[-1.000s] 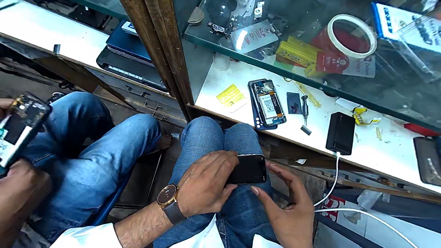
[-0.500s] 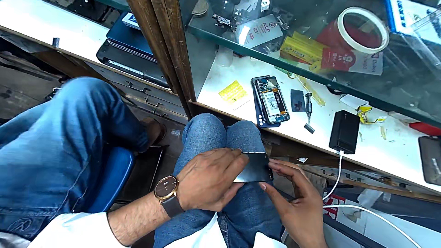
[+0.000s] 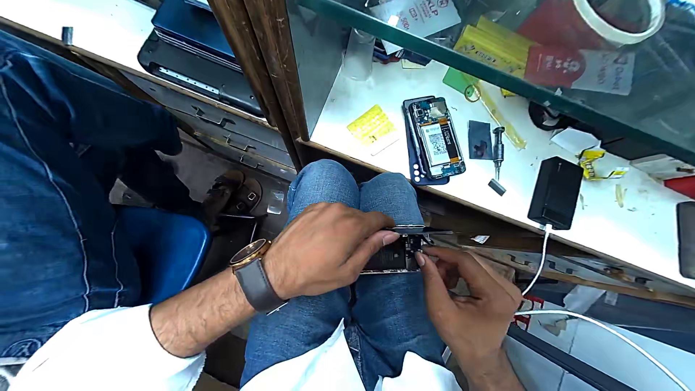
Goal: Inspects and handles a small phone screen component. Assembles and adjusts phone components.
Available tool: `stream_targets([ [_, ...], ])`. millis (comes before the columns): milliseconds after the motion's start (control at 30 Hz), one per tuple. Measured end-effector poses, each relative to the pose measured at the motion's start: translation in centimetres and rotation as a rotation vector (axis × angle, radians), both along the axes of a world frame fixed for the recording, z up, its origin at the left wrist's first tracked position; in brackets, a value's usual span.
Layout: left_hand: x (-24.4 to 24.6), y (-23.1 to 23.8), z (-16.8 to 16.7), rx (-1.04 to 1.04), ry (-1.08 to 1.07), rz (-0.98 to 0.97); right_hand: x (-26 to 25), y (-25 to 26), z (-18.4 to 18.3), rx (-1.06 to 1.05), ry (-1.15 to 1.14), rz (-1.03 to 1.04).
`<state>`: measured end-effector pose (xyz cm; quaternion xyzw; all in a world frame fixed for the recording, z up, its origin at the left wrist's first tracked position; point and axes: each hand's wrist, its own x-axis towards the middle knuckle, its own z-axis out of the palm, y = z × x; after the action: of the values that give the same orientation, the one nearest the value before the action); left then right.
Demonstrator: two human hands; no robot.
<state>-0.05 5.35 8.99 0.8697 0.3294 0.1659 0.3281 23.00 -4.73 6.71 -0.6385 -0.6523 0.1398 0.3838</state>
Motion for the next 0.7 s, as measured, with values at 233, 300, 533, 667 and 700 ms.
stream_targets([
  [233, -0.4, 0.3, -0.1, -0.061, -0.032, 0.029, -1.8, 0.5, 0.7, 0.055, -0.080, 0.068],
  [300, -0.5, 0.2, -0.1, -0.057, -0.037, 0.036, -2.4, 0.8, 0.7, -0.005, -0.121, 0.107],
  [533, -0.4, 0.1, -0.3, -0.050, -0.034, 0.037, -3.6, 2.1, 0.3, -0.174, -0.224, 0.049],
  [667, -0.3, 0.2, -0.3, -0.050, -0.052, 0.034, -3.7, 2.4, 0.4, -0.231, -0.218, 0.036],
  [700, -0.4, 0.2, -0.3, -0.051, -0.053, 0.029, -3.7, 2.4, 0.4, -0.237, -0.217, 0.036],
])
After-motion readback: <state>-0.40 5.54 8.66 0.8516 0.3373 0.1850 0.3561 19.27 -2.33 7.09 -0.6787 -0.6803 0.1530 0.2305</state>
